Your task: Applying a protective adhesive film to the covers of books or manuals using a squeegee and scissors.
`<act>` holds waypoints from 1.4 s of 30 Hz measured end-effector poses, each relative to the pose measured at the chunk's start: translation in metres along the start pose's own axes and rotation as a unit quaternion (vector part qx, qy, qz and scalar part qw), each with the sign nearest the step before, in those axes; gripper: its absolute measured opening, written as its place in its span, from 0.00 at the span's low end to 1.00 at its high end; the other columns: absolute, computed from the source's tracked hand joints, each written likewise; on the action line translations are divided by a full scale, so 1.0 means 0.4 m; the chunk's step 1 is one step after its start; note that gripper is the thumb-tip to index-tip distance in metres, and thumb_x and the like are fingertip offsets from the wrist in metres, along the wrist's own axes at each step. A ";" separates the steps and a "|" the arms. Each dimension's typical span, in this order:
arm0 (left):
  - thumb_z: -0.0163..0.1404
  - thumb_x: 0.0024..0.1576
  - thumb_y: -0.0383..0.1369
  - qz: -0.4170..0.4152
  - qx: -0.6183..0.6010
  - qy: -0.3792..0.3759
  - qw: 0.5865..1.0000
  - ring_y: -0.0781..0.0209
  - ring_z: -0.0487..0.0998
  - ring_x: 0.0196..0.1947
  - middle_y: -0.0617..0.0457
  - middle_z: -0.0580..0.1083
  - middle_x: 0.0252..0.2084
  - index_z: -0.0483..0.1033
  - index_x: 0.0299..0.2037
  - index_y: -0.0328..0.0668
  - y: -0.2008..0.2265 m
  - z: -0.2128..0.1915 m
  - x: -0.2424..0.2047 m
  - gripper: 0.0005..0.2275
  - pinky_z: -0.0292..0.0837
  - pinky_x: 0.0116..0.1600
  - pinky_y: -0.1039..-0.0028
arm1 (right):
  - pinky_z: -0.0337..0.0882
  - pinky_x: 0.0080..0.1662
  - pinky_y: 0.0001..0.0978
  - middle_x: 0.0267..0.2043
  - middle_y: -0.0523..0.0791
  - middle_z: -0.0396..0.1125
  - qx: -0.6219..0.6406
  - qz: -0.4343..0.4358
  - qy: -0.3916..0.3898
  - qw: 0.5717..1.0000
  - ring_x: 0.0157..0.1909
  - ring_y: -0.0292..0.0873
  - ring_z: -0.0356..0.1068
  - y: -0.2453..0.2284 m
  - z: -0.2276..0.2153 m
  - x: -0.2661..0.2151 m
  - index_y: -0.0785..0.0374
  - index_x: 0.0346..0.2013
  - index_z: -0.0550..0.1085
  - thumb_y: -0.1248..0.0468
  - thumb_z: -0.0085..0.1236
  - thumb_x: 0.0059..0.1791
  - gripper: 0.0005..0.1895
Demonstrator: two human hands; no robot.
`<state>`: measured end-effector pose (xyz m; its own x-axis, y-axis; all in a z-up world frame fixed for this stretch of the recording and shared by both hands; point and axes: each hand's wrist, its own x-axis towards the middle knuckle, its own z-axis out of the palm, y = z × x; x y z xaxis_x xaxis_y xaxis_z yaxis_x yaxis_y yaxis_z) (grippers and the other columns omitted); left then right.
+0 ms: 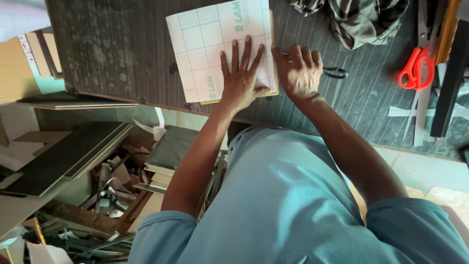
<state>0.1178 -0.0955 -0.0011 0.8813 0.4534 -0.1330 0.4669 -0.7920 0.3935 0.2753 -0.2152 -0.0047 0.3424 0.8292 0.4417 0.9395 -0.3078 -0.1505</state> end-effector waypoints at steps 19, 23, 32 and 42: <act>0.72 0.20 0.61 0.012 0.056 -0.108 0.993 0.34 0.36 0.78 0.36 0.39 0.78 0.43 0.75 0.33 -0.001 -0.098 0.113 0.72 0.28 0.76 0.35 | 0.65 0.42 0.40 0.38 0.42 0.63 -0.035 0.036 0.012 0.999 0.39 0.43 0.65 0.042 0.127 0.187 0.45 0.52 0.82 0.61 0.57 0.53 0.14; 0.68 0.34 0.59 0.074 0.078 -0.013 0.994 0.40 0.52 0.72 0.40 0.53 0.71 0.56 0.69 0.39 -0.100 -0.034 0.145 0.54 0.44 0.72 0.41 | 0.66 0.42 0.41 0.40 0.43 0.66 -0.038 0.034 0.029 0.998 0.41 0.44 0.67 0.054 0.156 0.203 0.46 0.49 0.82 0.57 0.57 0.53 0.11; 0.58 0.59 0.47 -0.036 0.023 0.255 0.966 0.55 0.67 0.36 0.55 0.69 0.34 0.71 0.36 0.48 -0.028 0.000 0.283 0.14 0.57 0.46 0.61 | 0.64 0.45 0.37 0.39 0.39 0.67 -0.034 -0.039 -0.012 0.999 0.38 0.38 0.66 0.071 0.078 0.109 0.49 0.38 0.80 0.58 0.60 0.57 0.05; 0.53 0.59 0.40 -0.079 0.006 0.286 0.955 0.53 0.71 0.39 0.54 0.72 0.36 0.71 0.38 0.48 -0.019 0.006 0.284 0.08 0.60 0.47 0.58 | 0.65 0.42 0.37 0.35 0.40 0.68 0.061 -0.104 -0.211 0.970 0.38 0.40 0.69 -0.005 -0.178 -0.130 0.52 0.40 0.78 0.60 0.59 0.45 0.09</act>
<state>0.2146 -0.0389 -0.0212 0.6181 0.7133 0.3304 0.5941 -0.6991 0.3979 0.2549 -0.2908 0.0354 0.0954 0.9924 0.0771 0.9742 -0.0771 -0.2121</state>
